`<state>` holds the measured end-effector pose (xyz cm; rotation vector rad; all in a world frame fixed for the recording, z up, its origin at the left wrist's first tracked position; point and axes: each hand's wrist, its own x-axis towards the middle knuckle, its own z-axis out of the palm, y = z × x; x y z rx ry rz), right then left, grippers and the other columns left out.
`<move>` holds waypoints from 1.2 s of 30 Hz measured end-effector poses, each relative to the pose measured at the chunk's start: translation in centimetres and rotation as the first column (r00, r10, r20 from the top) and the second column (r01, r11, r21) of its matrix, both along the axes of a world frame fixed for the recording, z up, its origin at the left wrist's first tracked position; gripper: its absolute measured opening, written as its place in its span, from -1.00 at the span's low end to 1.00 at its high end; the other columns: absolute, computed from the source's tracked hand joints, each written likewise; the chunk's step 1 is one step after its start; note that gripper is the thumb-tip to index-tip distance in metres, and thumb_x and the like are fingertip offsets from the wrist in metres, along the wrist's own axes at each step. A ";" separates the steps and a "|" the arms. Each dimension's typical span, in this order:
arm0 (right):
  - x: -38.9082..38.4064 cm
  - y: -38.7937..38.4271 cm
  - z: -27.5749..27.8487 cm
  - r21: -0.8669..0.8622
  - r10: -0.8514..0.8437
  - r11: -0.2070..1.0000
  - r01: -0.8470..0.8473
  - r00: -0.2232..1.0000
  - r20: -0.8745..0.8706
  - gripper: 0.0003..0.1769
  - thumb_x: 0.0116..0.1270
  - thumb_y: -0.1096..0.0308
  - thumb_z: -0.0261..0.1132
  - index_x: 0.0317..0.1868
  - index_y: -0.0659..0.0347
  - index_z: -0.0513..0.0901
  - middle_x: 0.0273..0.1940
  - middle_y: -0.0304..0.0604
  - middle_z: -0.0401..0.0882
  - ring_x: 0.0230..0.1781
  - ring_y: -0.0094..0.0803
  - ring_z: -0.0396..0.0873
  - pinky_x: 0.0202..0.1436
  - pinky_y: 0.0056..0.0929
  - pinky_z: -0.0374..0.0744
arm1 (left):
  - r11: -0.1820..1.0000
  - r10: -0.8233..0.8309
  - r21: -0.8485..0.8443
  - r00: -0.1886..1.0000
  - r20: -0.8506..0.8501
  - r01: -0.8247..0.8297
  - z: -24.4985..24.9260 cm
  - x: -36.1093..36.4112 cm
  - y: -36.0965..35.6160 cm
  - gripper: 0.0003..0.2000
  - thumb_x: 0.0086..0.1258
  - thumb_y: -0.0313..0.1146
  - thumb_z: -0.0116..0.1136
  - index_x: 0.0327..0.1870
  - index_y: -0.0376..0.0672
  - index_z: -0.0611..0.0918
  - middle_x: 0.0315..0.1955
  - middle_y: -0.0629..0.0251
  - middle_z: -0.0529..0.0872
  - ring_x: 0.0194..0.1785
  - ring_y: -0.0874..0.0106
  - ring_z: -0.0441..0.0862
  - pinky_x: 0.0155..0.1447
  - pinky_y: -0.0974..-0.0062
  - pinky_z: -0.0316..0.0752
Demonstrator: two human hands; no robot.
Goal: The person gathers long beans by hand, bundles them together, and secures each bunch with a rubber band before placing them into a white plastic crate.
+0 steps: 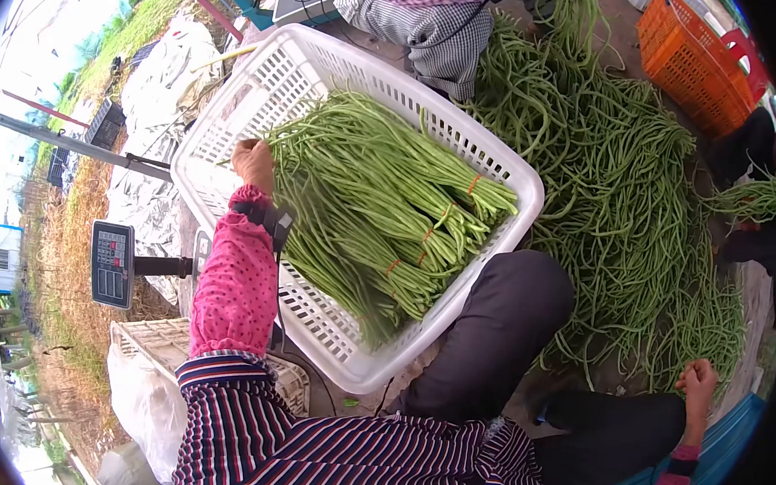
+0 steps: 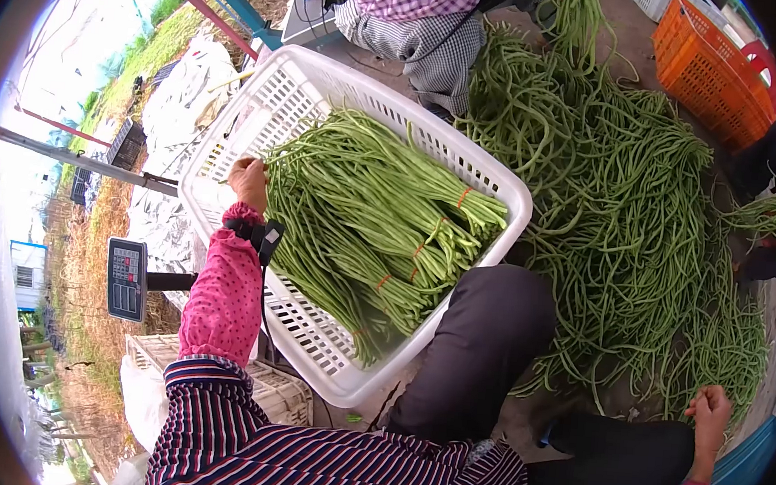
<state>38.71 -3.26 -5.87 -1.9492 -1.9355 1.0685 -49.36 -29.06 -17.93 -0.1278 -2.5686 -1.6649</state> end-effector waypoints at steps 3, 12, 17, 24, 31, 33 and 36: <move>-0.2 0.0 -0.4 0.030 0.081 0.996 -0.079 0.991 -0.103 -0.90 0.37 0.41 0.05 -0.33 0.19 0.46 -0.52 -0.28 0.50 -0.65 -0.63 0.52 -0.65 -0.69 0.34 | 0.891 -0.364 0.336 0.923 0.125 0.306 5.5 6.4 5.0 -0.93 0.25 -0.54 0.14 -0.29 -0.32 0.56 -0.46 0.15 0.69 -0.68 0.57 0.41 -0.61 0.63 0.29; -1.4 -1.1 0.8 0.021 -0.018 1.000 0.019 0.998 -0.068 -0.84 0.39 0.39 0.10 -0.35 0.27 0.45 -0.55 -0.26 0.47 -0.68 -0.61 0.47 -0.60 -0.63 0.39 | 0.730 -0.681 0.091 0.710 0.180 0.678 7.9 10.5 6.4 -0.73 0.46 -0.24 0.07 -0.08 -0.29 0.62 -0.28 0.28 0.73 -0.36 0.53 0.68 -0.23 0.61 0.50; -0.7 -1.1 0.9 -0.018 -0.054 0.998 0.053 0.998 -0.034 -0.86 0.39 0.37 0.08 -0.33 0.22 0.46 -0.53 -0.27 0.48 -0.67 -0.63 0.49 -0.63 -0.67 0.37 | 0.750 -0.513 -0.565 0.842 -0.168 0.344 0.0 3.8 2.4 -0.85 0.21 -0.40 0.18 -0.23 -0.20 0.67 -0.37 0.09 0.66 -0.26 0.15 0.65 -0.13 0.25 0.51; -1.1 -1.2 1.0 0.007 -0.044 0.999 0.044 0.999 -0.008 -0.87 0.37 0.38 0.07 -0.33 0.23 0.46 -0.53 -0.26 0.46 -0.66 -0.61 0.47 -0.60 -0.62 0.40 | 0.568 -0.624 -0.769 0.762 -0.171 0.292 -1.8 4.0 3.4 -0.79 0.19 -0.36 0.23 -0.16 -0.13 0.67 -0.21 0.13 0.58 -0.10 0.09 0.58 -0.07 0.20 0.50; -1.6 -1.5 1.3 0.003 -0.067 0.998 0.068 0.997 -0.035 -0.85 0.39 0.36 0.09 -0.34 0.21 0.47 -0.53 -0.26 0.48 -0.66 -0.61 0.49 -0.60 -0.63 0.39 | 0.606 -0.669 -0.710 0.714 -0.209 0.360 -2.5 3.2 3.2 -0.87 0.24 -0.37 0.15 -0.25 -0.14 0.68 -0.29 0.11 0.60 -0.15 0.06 0.58 -0.05 0.19 0.49; -1.6 -1.4 1.4 0.010 -0.059 0.998 0.060 0.998 -0.024 -0.85 0.40 0.34 0.10 -0.34 0.20 0.47 -0.53 -0.27 0.48 -0.65 -0.61 0.49 -0.60 -0.64 0.38 | 0.627 -0.672 -0.677 0.708 -0.220 0.385 -2.6 3.0 2.9 -0.87 0.25 -0.38 0.14 -0.25 -0.15 0.67 -0.30 0.10 0.62 -0.17 0.05 0.59 -0.06 0.18 0.48; -1.8 -1.2 1.3 0.002 -0.055 0.998 0.055 0.998 -0.014 -0.84 0.41 0.33 0.10 -0.33 0.20 0.47 -0.52 -0.28 0.48 -0.65 -0.61 0.49 -0.60 -0.64 0.38 | 0.631 -0.687 -0.660 0.690 -0.230 0.408 -2.8 2.5 2.6 -0.86 0.25 -0.40 0.12 -0.24 -0.18 0.66 -0.32 0.07 0.65 -0.19 0.02 0.59 -0.08 0.17 0.48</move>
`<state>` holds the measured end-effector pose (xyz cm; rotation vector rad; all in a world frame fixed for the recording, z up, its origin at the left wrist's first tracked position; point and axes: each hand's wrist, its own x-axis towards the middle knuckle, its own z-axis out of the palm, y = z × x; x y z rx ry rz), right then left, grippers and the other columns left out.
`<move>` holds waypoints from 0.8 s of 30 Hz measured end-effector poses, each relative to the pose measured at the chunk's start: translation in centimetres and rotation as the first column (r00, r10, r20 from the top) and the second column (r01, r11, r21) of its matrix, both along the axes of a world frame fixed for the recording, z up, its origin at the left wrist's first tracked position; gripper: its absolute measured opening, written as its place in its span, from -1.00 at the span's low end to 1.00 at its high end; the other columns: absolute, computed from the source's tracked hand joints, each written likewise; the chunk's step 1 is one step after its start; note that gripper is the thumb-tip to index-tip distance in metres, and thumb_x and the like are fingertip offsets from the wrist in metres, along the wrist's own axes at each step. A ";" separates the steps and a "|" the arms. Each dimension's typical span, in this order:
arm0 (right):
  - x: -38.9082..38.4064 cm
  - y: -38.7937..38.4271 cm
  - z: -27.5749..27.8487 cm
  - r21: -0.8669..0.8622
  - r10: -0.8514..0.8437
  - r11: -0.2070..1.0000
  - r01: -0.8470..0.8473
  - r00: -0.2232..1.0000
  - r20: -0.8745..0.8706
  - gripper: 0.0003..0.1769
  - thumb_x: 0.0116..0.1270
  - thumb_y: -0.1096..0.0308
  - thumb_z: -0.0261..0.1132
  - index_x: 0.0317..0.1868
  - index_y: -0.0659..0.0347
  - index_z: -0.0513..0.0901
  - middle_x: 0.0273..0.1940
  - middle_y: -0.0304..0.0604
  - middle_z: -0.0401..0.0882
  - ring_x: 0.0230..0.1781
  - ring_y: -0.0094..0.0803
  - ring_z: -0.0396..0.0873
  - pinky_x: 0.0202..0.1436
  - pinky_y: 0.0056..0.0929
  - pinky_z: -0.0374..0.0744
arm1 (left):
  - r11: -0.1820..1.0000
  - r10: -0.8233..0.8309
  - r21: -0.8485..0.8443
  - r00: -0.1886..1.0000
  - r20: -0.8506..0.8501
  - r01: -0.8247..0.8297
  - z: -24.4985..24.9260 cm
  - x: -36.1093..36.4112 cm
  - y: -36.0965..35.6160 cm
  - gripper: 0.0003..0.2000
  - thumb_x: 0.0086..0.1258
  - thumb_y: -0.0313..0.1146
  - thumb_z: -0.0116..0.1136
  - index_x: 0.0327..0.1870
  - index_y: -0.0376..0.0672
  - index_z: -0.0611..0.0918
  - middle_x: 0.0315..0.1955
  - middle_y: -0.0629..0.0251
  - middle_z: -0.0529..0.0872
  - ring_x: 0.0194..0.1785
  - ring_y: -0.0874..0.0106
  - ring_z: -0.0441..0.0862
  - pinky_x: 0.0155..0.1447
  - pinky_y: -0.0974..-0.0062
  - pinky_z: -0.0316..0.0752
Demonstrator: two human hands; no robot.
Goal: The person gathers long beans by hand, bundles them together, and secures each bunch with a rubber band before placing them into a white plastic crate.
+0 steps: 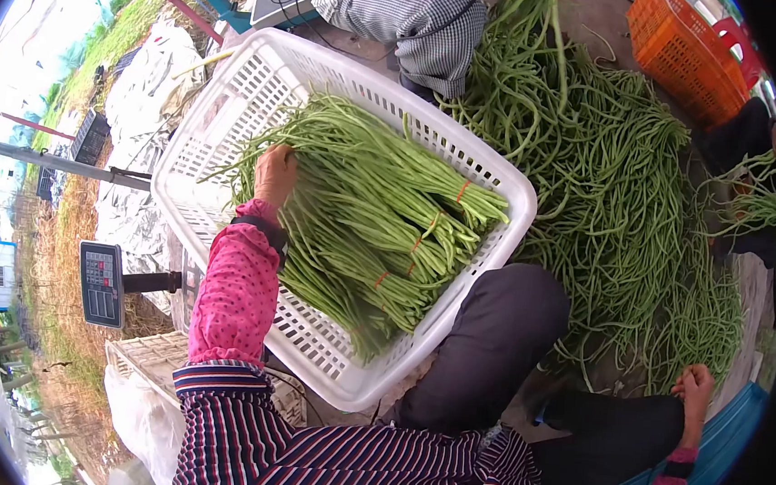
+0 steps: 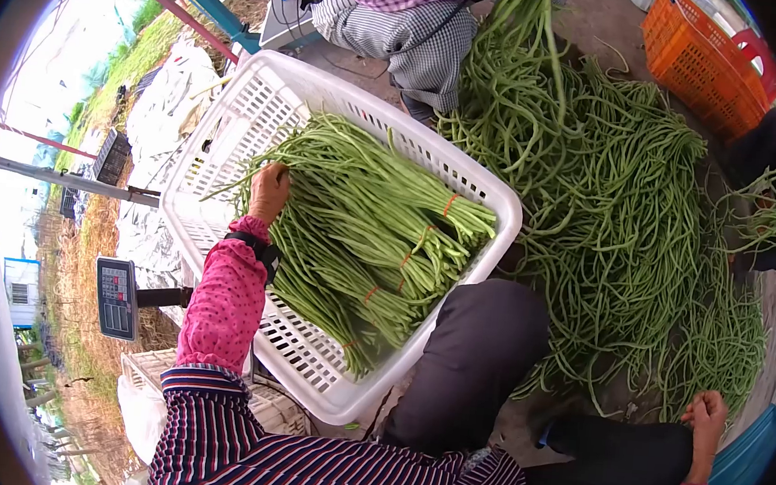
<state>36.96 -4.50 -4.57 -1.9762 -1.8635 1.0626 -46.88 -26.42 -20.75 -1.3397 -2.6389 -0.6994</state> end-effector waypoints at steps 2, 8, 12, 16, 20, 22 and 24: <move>-0.1 0.1 -0.1 -0.004 -0.004 1.000 0.004 1.000 0.002 -0.84 0.40 0.33 0.11 -0.33 0.21 0.48 -0.52 -0.28 0.49 -0.65 -0.61 0.50 -0.60 -0.64 0.38 | 1.000 -0.003 -0.008 1.000 -0.010 0.003 -0.1 -0.2 0.1 -0.87 0.24 -0.40 0.11 -0.27 -0.19 0.65 -0.34 0.06 0.65 -0.20 0.01 0.60 -0.09 0.16 0.48; -0.3 0.0 0.1 -0.014 -0.024 1.000 0.025 1.000 0.007 -0.84 0.40 0.34 0.11 -0.33 0.22 0.48 -0.52 -0.27 0.50 -0.66 -0.61 0.50 -0.60 -0.65 0.37 | 0.983 0.137 -0.120 0.990 -0.042 -0.141 -0.5 0.5 1.4 -0.84 0.21 -0.29 0.09 -0.38 -0.19 0.59 -0.44 0.04 0.66 -0.24 0.02 0.61 -0.12 0.14 0.49; 0.5 0.2 -0.2 -0.011 -0.006 1.000 0.006 1.000 -0.003 -0.86 0.40 0.34 0.08 -0.29 0.21 0.46 -0.52 -0.28 0.50 -0.66 -0.64 0.50 -0.62 -0.68 0.37 | 0.960 0.202 -0.191 0.979 -0.026 -0.203 -0.3 0.9 1.9 -0.81 0.21 -0.23 0.07 -0.34 -0.12 0.66 -0.39 0.04 0.69 -0.21 0.03 0.63 -0.09 0.15 0.50; 0.9 0.2 -0.4 -0.007 -0.031 1.000 0.031 0.999 -0.019 -0.85 0.41 0.34 0.05 -0.28 0.22 0.47 -0.51 -0.27 0.50 -0.65 -0.64 0.51 -0.61 -0.68 0.38 | 0.956 0.255 -0.172 0.964 0.076 -0.239 -0.1 0.7 1.6 -0.78 0.20 -0.21 0.06 -0.31 -0.07 0.71 -0.38 0.07 0.71 -0.19 0.06 0.64 -0.04 0.18 0.50; 1.0 0.2 -0.4 0.005 -0.023 1.000 0.023 1.000 -0.020 -0.85 0.41 0.34 0.05 -0.27 0.22 0.48 -0.50 -0.27 0.51 -0.65 -0.64 0.51 -0.61 -0.68 0.39 | 0.935 0.316 0.045 0.886 0.340 -0.351 -1.5 -0.2 1.1 -0.77 0.23 -0.31 0.03 -0.26 -0.17 0.70 -0.48 0.10 0.71 -0.40 0.19 0.66 -0.27 0.28 0.53; 1.2 0.2 -0.5 0.004 -0.023 1.000 0.023 1.000 -0.021 -0.85 0.41 0.34 0.05 -0.26 0.22 0.49 -0.50 -0.27 0.51 -0.65 -0.64 0.52 -0.61 -0.68 0.39 | 0.810 0.251 0.198 0.630 0.735 -0.552 -1.3 -1.3 0.7 -0.79 0.23 -0.39 0.01 -0.24 -0.25 0.67 -0.52 0.12 0.70 -0.56 0.31 0.58 -0.46 0.40 0.45; 1.2 0.2 -0.5 -0.002 -0.025 1.000 0.025 0.999 -0.022 -0.84 0.42 0.32 0.07 -0.25 0.22 0.50 -0.50 -0.27 0.52 -0.64 -0.63 0.52 -0.61 -0.68 0.39 | 0.637 0.180 0.222 0.423 0.888 -0.738 -0.9 -2.8 0.4 -0.80 0.23 -0.46 0.00 -0.24 -0.31 0.64 -0.54 0.14 0.70 -0.68 0.41 0.50 -0.60 0.50 0.34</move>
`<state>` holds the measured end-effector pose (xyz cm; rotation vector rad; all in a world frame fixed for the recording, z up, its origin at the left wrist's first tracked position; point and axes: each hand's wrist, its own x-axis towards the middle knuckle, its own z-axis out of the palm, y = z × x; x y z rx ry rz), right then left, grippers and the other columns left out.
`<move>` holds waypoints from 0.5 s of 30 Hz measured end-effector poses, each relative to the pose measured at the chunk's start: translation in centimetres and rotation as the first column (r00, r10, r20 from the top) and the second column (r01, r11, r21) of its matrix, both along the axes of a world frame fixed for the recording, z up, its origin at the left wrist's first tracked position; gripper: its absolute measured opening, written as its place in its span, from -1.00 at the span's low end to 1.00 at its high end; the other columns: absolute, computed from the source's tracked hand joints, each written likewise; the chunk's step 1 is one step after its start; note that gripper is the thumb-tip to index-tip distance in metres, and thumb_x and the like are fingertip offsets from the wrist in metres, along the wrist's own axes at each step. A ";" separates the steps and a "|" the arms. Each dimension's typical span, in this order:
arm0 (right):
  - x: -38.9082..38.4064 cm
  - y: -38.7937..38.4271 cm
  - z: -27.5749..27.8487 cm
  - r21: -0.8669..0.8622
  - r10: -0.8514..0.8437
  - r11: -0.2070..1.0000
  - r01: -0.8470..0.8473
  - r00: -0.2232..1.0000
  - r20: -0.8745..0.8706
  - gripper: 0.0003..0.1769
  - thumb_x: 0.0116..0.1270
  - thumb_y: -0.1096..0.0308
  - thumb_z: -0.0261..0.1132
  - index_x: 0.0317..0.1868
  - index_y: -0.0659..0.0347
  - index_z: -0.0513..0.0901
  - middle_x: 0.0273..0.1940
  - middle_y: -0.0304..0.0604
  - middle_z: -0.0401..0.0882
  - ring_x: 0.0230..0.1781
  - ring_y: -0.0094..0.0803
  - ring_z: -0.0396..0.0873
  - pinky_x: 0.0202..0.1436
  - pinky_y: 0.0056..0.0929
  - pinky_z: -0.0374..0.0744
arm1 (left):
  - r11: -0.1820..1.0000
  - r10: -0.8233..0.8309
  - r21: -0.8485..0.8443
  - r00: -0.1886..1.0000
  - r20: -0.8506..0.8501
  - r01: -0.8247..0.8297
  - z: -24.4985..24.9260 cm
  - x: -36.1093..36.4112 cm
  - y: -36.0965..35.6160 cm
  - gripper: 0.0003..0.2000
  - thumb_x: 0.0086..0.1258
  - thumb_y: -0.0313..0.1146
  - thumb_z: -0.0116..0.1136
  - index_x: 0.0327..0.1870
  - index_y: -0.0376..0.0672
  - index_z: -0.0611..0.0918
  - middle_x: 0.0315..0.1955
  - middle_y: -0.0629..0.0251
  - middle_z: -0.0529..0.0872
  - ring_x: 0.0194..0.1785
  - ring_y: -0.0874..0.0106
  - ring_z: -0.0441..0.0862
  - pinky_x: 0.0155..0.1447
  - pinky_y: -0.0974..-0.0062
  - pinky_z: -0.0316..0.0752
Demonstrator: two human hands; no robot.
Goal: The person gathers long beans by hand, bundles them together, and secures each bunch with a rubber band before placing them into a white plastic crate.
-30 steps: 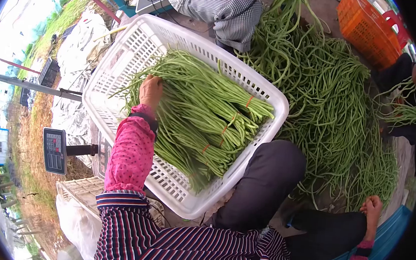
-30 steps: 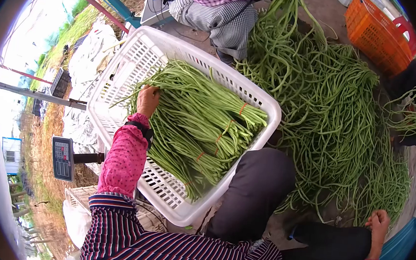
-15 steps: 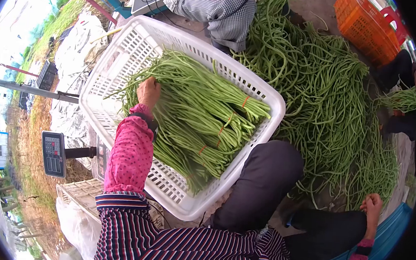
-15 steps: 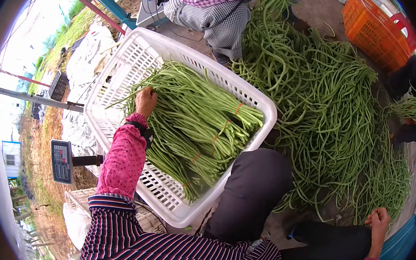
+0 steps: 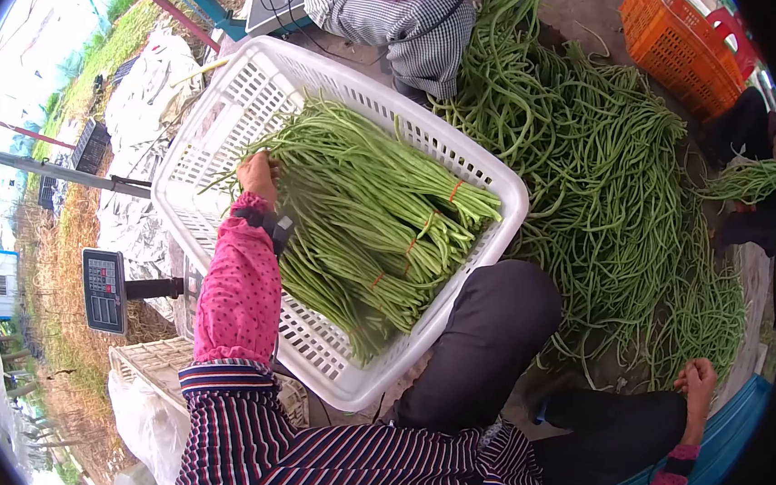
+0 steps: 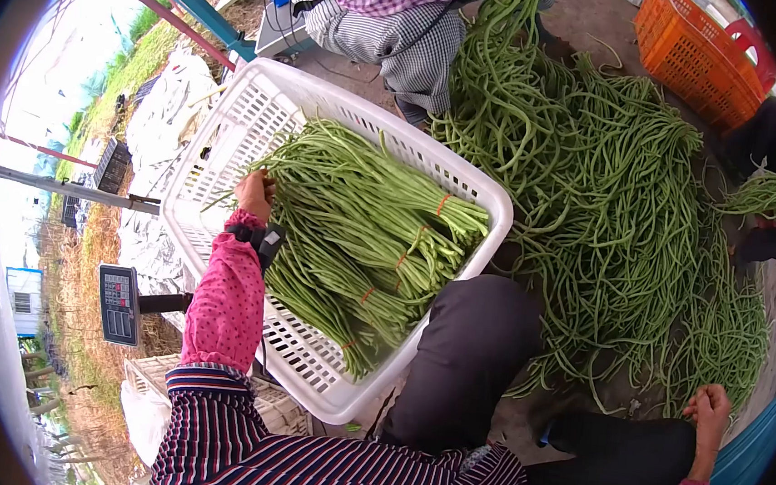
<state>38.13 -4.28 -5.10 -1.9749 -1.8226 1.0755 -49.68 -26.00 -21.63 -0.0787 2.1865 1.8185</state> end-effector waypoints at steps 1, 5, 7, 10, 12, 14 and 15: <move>-0.1 0.0 0.1 0.001 -0.017 1.000 0.017 1.000 -0.006 -0.84 0.42 0.32 0.08 -0.26 0.22 0.50 -0.50 -0.27 0.52 -0.64 -0.63 0.52 -0.61 -0.68 0.38 | 0.994 0.108 0.021 0.994 0.027 -0.108 0.3 -0.9 -0.2 -0.81 0.23 -0.49 -0.01 -0.24 -0.33 0.63 -0.54 0.15 0.70 -0.72 0.46 0.46 -0.64 0.54 0.28; -0.7 0.0 0.1 0.003 -0.057 0.998 0.057 0.998 -0.021 -0.82 0.43 0.29 0.13 -0.27 0.22 0.50 -0.50 -0.28 0.51 -0.64 -0.62 0.53 -0.61 -0.68 0.38 | 0.983 0.181 0.047 0.982 -0.050 -0.179 3.9 -0.7 1.2 -0.88 0.27 -0.46 0.10 -0.28 -0.32 0.61 -0.52 0.21 0.69 -0.67 0.52 0.49 -0.63 0.61 0.28; -0.8 0.1 0.0 0.001 -0.055 0.998 0.055 0.998 -0.025 -0.81 0.43 0.28 0.13 -0.27 0.22 0.51 -0.50 -0.28 0.52 -0.63 -0.62 0.53 -0.60 -0.68 0.39 | 0.995 -0.008 0.097 1.000 -0.028 0.011 7.7 2.2 3.2 -0.84 0.30 -0.43 0.15 -0.21 -0.32 0.62 -0.47 0.23 0.70 -0.59 0.54 0.54 -0.57 0.62 0.32; -0.8 0.2 0.2 -0.010 -0.043 0.999 0.043 0.999 -0.018 -0.81 0.43 0.26 0.13 -0.25 0.22 0.51 -0.49 -0.28 0.52 -0.63 -0.62 0.53 -0.60 -0.68 0.40 | 0.609 -0.748 0.361 0.662 -0.033 0.706 15.9 11.1 5.8 -0.70 0.37 -0.41 0.12 0.07 -0.30 0.59 -0.20 0.15 0.71 -0.34 0.46 0.66 -0.33 0.67 0.49; -0.8 0.2 0.3 -0.021 -0.051 0.998 0.051 0.999 -0.002 -0.81 0.43 0.26 0.13 -0.24 0.21 0.51 -0.48 -0.28 0.53 -0.63 -0.62 0.53 -0.59 -0.68 0.40 | 0.276 -0.938 0.393 0.335 -0.089 0.877 18.9 14.3 6.0 -0.66 0.40 -0.32 0.12 0.13 -0.26 0.57 -0.03 0.13 0.69 -0.15 0.38 0.69 -0.16 0.59 0.56; -0.4 0.1 0.2 -0.012 -0.040 0.999 0.040 0.999 -0.017 -0.81 0.43 0.26 0.14 -0.23 0.22 0.52 -0.48 -0.28 0.52 -0.62 -0.62 0.53 -0.59 -0.68 0.40 | 0.117 -0.979 0.394 0.172 -0.106 0.912 20.7 15.8 6.2 -0.66 0.42 -0.31 0.11 0.15 -0.24 0.56 0.00 0.10 0.67 -0.09 0.34 0.69 -0.06 0.54 0.59; -0.3 0.1 0.1 -0.007 -0.034 0.999 0.033 0.999 -0.026 -0.81 0.43 0.26 0.14 -0.23 0.22 0.52 -0.48 -0.29 0.52 -0.62 -0.62 0.53 -0.59 -0.68 0.40 | 0.262 -0.940 0.290 0.311 -0.138 0.920 19.3 14.6 6.6 -0.64 0.39 -0.24 0.17 0.11 -0.24 0.58 -0.07 0.15 0.70 -0.12 0.37 0.70 -0.11 0.54 0.58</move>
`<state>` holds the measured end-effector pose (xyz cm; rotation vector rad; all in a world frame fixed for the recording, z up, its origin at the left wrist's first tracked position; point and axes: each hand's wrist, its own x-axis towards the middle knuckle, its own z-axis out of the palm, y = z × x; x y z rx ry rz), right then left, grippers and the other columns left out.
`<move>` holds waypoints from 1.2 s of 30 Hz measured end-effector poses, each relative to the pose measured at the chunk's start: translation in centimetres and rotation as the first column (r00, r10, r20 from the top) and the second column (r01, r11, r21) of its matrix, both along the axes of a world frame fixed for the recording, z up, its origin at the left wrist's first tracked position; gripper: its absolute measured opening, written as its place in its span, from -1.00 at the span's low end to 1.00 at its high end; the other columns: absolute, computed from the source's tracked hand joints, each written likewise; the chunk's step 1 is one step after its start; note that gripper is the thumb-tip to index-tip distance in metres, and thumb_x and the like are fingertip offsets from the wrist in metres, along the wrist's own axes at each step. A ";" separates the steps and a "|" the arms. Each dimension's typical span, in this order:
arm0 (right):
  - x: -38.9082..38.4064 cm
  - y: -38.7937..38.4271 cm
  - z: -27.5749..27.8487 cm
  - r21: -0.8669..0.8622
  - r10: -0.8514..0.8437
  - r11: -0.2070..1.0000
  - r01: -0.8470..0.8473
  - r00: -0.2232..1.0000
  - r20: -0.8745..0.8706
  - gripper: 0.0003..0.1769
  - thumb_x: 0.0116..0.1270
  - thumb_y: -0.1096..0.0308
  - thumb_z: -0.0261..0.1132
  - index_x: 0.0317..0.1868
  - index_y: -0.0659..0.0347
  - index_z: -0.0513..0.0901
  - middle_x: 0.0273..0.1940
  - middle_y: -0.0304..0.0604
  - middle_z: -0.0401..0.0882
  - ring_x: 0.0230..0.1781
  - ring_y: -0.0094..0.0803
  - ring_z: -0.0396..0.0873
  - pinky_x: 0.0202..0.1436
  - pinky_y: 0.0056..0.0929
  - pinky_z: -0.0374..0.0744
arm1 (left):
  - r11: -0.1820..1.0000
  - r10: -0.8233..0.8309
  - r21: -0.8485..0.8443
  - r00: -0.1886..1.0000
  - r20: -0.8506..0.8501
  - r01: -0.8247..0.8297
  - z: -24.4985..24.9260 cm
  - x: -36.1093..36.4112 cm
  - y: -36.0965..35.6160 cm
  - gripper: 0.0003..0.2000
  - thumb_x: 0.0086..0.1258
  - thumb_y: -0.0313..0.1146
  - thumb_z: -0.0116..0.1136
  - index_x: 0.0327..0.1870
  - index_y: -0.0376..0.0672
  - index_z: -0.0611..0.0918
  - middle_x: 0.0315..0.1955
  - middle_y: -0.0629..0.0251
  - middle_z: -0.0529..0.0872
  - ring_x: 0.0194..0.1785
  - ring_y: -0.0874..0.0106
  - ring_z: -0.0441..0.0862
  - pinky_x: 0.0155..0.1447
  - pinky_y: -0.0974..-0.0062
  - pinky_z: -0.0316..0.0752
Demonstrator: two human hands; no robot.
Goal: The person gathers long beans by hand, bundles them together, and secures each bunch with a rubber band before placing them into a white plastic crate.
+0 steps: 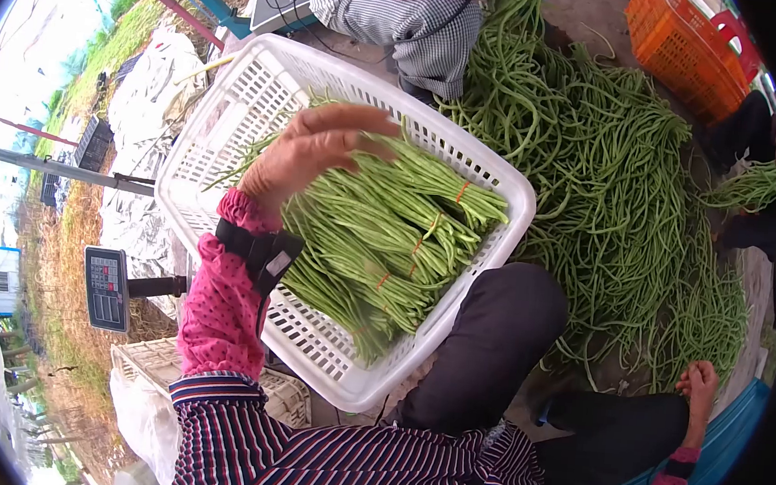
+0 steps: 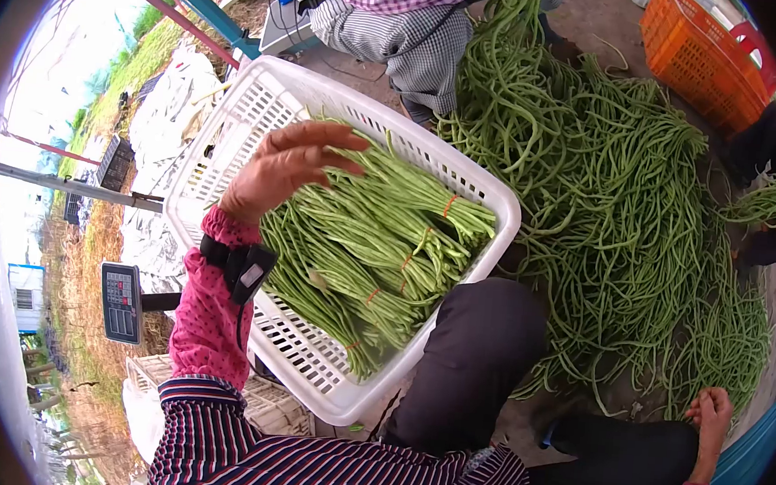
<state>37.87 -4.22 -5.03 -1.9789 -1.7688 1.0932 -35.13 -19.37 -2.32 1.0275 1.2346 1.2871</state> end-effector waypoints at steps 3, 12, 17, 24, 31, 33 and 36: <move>0.0 0.0 0.0 -0.007 -0.040 0.999 0.040 0.999 0.021 -0.81 0.43 0.26 0.14 -0.23 0.22 0.51 -0.48 -0.29 0.51 -0.62 -0.62 0.53 -0.59 -0.69 0.39 | 0.863 0.394 -0.154 0.831 -0.393 -0.482 -7.8 -7.9 0.0 -0.77 0.37 -0.26 0.16 -0.12 -0.23 0.67 -0.30 0.30 0.75 -0.25 0.47 0.70 -0.20 0.56 0.55; -0.1 0.1 -0.1 -0.006 -0.037 0.999 0.037 0.999 0.011 -0.80 0.43 0.25 0.14 -0.26 0.21 0.51 -0.49 -0.29 0.50 -0.62 -0.63 0.52 -0.59 -0.70 0.39 | 0.714 0.330 0.125 0.173 -0.928 -0.689 -17.7 -9.8 0.2 -0.79 0.20 -0.29 0.13 -0.23 -0.10 0.75 -0.32 0.08 0.74 -0.18 0.11 0.67 -0.01 0.23 0.53; -0.7 0.0 0.2 0.014 -0.043 0.999 0.043 0.998 0.037 -0.80 0.43 0.25 0.15 -0.26 0.21 0.52 -0.50 -0.29 0.51 -0.63 -0.63 0.52 -0.59 -0.70 0.39 | 0.637 0.120 -0.123 0.255 -0.959 -0.761 -16.3 -9.1 2.6 -0.68 0.13 -0.21 0.17 -0.07 0.05 0.74 -0.18 0.08 0.73 -0.02 0.14 0.64 0.07 0.20 0.50; 0.0 0.4 -0.1 -0.012 -0.036 0.999 0.037 0.999 0.036 -0.79 0.42 0.24 0.16 -0.26 0.22 0.52 -0.50 -0.28 0.53 -0.63 -0.63 0.54 -0.60 -0.69 0.39 | 0.595 0.209 -0.143 0.325 -0.922 -0.791 -16.9 -9.4 3.5 -0.65 0.08 -0.15 0.23 -0.08 0.08 0.75 -0.21 0.18 0.75 -0.06 0.19 0.67 0.05 0.25 0.51; 0.3 0.6 -0.5 -0.015 -0.034 0.999 0.035 0.999 0.011 -0.80 0.43 0.26 0.15 -0.26 0.22 0.51 -0.50 -0.29 0.52 -0.63 -0.63 0.54 -0.61 -0.70 0.37 | 0.624 0.448 -0.094 0.454 -0.770 -0.776 -17.5 -10.4 3.3 -0.69 0.07 -0.26 0.32 -0.21 -0.26 0.75 -0.44 0.23 0.76 -0.35 0.45 0.66 -0.14 0.45 0.54; 0.2 0.7 -0.4 -0.025 -0.030 0.999 0.030 1.000 -0.001 -0.81 0.43 0.26 0.15 -0.26 0.22 0.51 -0.50 -0.29 0.52 -0.63 -0.63 0.54 -0.61 -0.70 0.36 | 0.599 0.451 -0.056 0.394 -0.801 -0.799 -17.5 -10.3 3.6 -0.71 0.06 -0.27 0.33 -0.24 -0.26 0.76 -0.48 0.25 0.74 -0.39 0.46 0.64 -0.18 0.47 0.53; -0.3 0.5 -0.2 -0.024 -0.048 0.999 0.049 0.998 0.032 -0.82 0.44 0.27 0.14 -0.25 0.21 0.51 -0.50 -0.30 0.52 -0.63 -0.64 0.54 -0.62 -0.71 0.35 | 0.574 0.458 -0.061 0.382 -0.803 -0.817 -17.7 -10.4 3.6 -0.68 0.04 -0.22 0.31 -0.23 -0.24 0.76 -0.43 0.13 0.75 -0.30 0.32 0.68 -0.05 0.41 0.53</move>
